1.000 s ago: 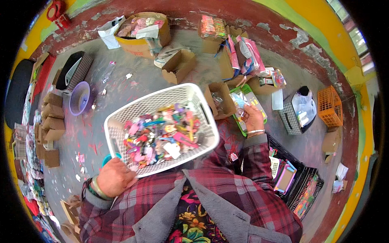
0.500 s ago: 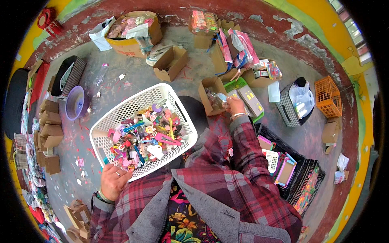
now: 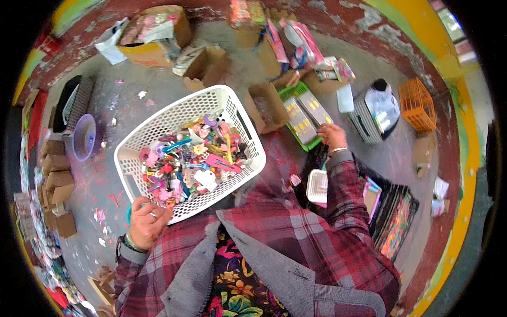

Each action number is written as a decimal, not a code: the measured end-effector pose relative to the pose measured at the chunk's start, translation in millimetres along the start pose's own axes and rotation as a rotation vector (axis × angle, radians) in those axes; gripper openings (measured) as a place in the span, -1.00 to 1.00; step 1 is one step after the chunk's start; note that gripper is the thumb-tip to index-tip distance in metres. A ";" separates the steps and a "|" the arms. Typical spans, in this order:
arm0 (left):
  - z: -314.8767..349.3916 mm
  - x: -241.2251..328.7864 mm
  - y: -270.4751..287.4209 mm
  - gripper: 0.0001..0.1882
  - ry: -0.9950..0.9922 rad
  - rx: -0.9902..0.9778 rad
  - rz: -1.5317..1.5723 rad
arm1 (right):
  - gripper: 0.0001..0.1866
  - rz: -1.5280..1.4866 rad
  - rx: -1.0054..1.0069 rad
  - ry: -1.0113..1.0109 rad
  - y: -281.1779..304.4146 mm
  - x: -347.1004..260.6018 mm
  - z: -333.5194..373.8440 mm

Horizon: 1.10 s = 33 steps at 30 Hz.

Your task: The person sits on the floor and sorts through a white basket filled with colorful hair clips. They pick up individual clips, examine them, and place them into a smaller white basket on the floor.

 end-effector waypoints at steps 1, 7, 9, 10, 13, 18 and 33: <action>1.4 0.3 2.4 -0.76 0.007 -0.028 -0.001 | -0.79 0.017 0.035 0.042 18.2 -4.7 12.4; 2.1 -2.1 5.2 -0.76 0.011 -0.063 0.042 | -0.88 0.225 0.243 -0.059 153.6 38.1 68.2; -2.3 -3.3 8.8 -0.76 0.021 -0.096 0.063 | -0.88 0.196 0.242 -0.106 188.3 89.1 74.8; -7.2 -2.4 14.2 -0.74 0.108 -0.163 0.162 | -0.89 0.120 0.178 -0.118 201.2 113.6 77.7; -15.5 -6.3 33.2 -0.70 0.209 -0.215 0.374 | -0.78 0.282 0.277 -0.302 195.2 168.6 85.1; -42.0 -5.4 69.4 -0.72 0.223 0.032 0.459 | -0.45 1.041 0.296 -0.217 115.6 155.8 96.4; -103.2 5.7 15.3 -0.88 -0.054 0.073 0.749 | -0.52 1.325 0.443 -0.307 63.5 198.5 86.4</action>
Point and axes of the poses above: each hand's wrist, its own z-axis away from the middle knuckle, its own y-axis out of the back of the hand, x = y × z, the point moved 4 cm from there along -z, towards the middle knuckle, and after that the axes turned 1 degree about -x, right-handed, at the moved point
